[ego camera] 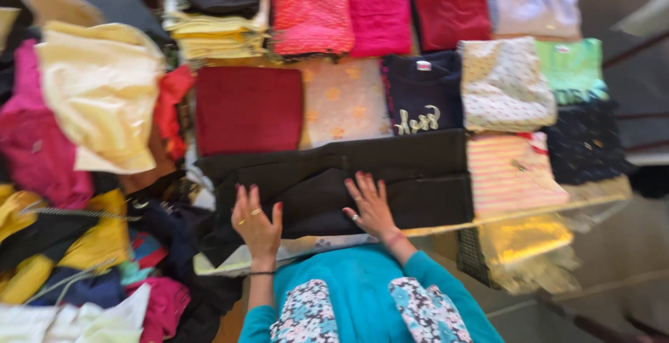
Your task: The person is folding various garments, including t-shirts and trousers, and organizing them on a table.
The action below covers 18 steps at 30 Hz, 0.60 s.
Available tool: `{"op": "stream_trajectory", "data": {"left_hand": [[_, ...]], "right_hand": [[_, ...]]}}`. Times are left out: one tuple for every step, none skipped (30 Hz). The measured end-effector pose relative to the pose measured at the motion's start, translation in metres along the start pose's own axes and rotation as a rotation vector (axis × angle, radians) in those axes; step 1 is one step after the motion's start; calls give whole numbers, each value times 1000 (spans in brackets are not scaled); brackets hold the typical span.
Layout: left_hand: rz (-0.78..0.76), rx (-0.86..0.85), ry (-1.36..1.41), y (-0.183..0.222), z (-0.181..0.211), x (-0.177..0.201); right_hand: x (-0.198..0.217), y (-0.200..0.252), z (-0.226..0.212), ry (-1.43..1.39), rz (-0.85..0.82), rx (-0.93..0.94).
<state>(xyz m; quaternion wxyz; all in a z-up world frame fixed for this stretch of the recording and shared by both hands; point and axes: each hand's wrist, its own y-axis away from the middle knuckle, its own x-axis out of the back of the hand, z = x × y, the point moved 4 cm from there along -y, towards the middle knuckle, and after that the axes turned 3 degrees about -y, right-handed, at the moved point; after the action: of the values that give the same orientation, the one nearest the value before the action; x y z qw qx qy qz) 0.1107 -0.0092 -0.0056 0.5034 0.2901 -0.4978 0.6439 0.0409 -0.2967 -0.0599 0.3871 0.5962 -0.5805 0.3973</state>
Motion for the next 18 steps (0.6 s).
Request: {"op": "stream_trajectory", "data": {"left_hand": [[-14,-18,22,4,2,-19],[-104,-84,-32,5,3,-39],[-193,-151,-87,6,4,-60],[-195,-163,-77,8,3,-65],[-229,-145,-99,10,0,-72],[-261,-124,-123,12,-5,-79],[-261,-131,-115,14,-3,-82],[-244,-120,-93,16,-4,-81],[-227,-109,-72,17,-6,-81],[-226,-118,-68,15,-6,-80],[-214,-118,-74,12,-6,-79],[-203,-111,-78,13,-4,-78],[-204,-114,-72,15,-1,-77],[-197,-112,-72,16,0,-75],[-189,-110,-73,17,1,-71],[-176,-121,-67,17,0,-72],[-170,-116,-71,17,-2,-73],[-161,-109,-72,15,-2,-75]], "right_hand": [[-1,6,6,13,5,-28],[-2,7,6,2,19,9],[-4,7,7,-8,34,47],[-4,10,13,-1,40,35],[-2,12,18,32,63,34],[-2,12,22,65,86,39],[7,15,33,72,91,32],[16,18,46,87,169,-118],[26,22,59,103,247,-268],[32,28,78,104,253,-276],[44,39,99,133,431,-377],[57,52,121,166,605,-473],[69,59,141,171,607,-477],[80,70,164,154,638,-619],[92,83,186,136,667,-761],[96,87,198,135,685,-762],[97,94,214,58,615,-903],[98,100,231,-21,544,-1038]]}}
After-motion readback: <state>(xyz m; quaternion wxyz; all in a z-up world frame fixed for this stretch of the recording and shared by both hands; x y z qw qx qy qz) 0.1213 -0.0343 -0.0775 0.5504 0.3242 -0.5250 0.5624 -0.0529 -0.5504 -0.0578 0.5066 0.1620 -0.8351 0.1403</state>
